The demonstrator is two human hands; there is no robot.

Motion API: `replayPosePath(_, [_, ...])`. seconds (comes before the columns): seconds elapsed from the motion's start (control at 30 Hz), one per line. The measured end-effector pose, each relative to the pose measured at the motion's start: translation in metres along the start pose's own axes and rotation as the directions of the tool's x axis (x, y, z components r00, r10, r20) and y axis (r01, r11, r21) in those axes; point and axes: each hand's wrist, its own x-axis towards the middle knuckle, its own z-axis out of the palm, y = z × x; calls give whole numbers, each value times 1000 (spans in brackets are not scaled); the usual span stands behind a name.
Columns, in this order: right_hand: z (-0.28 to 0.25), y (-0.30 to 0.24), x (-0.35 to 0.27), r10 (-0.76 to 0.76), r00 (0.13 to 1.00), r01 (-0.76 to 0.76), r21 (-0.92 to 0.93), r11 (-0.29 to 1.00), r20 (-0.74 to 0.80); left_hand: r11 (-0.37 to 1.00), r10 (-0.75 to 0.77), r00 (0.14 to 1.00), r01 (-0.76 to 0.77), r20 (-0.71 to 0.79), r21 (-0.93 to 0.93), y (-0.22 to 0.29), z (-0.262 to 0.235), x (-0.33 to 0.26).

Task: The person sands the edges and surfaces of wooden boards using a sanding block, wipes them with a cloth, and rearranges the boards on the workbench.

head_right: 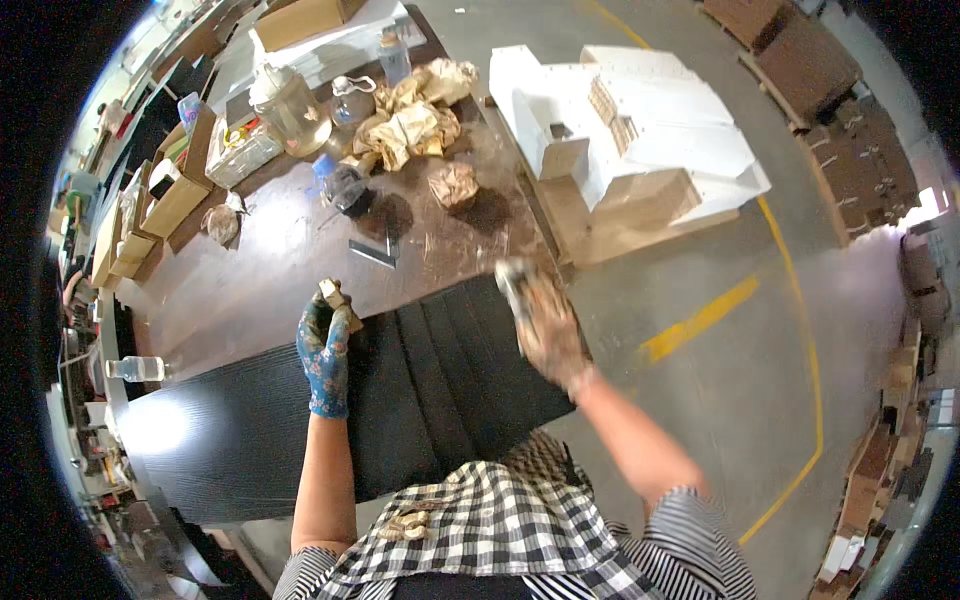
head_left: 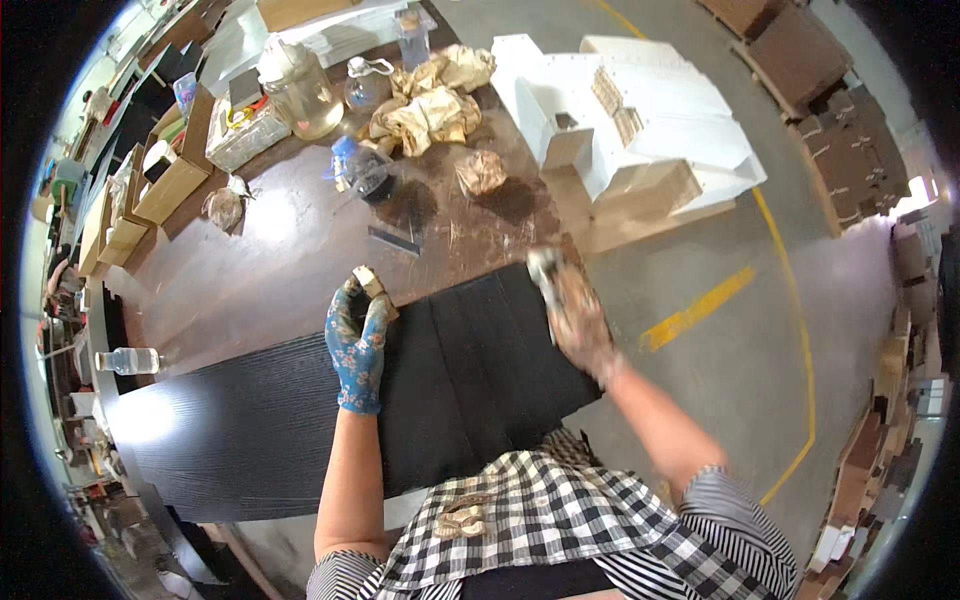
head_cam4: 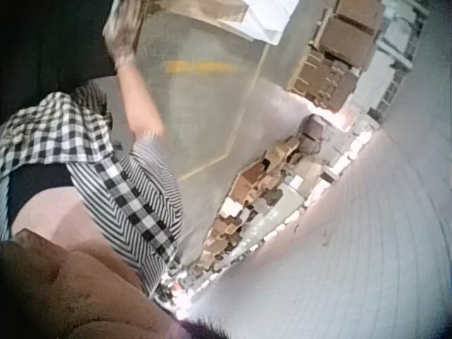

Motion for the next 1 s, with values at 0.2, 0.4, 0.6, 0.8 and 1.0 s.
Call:
replayPosePath(0.2, [17, 19, 65, 99, 993, -106, 103, 989, 63, 999, 12, 999, -13, 48, 33, 1, 1, 4])
replayPosePath(0.4, [-22, -9, -127, 170, 976, -170, -11, 985, 137, 1000, 7, 998, -9, 69, 25, -7, -7, 4])
replayPosePath(0.6, [-60, 40, -217, 241, 966, -258, -366, 894, -92, 998, 56, 998, -57, 42, 11, 1, 6, 4])
replayPosePath(0.8, [-49, -88, -53, 97, 995, -103, 246, 964, 39, 996, 74, 991, -79, 108, 43, -8, 4, 12])
replayPosePath(1.0, [-46, -59, -143, -312, 921, 318, 14, 948, 233, 1000, 12, 994, -10, 108, -17, -2, -2, 7])
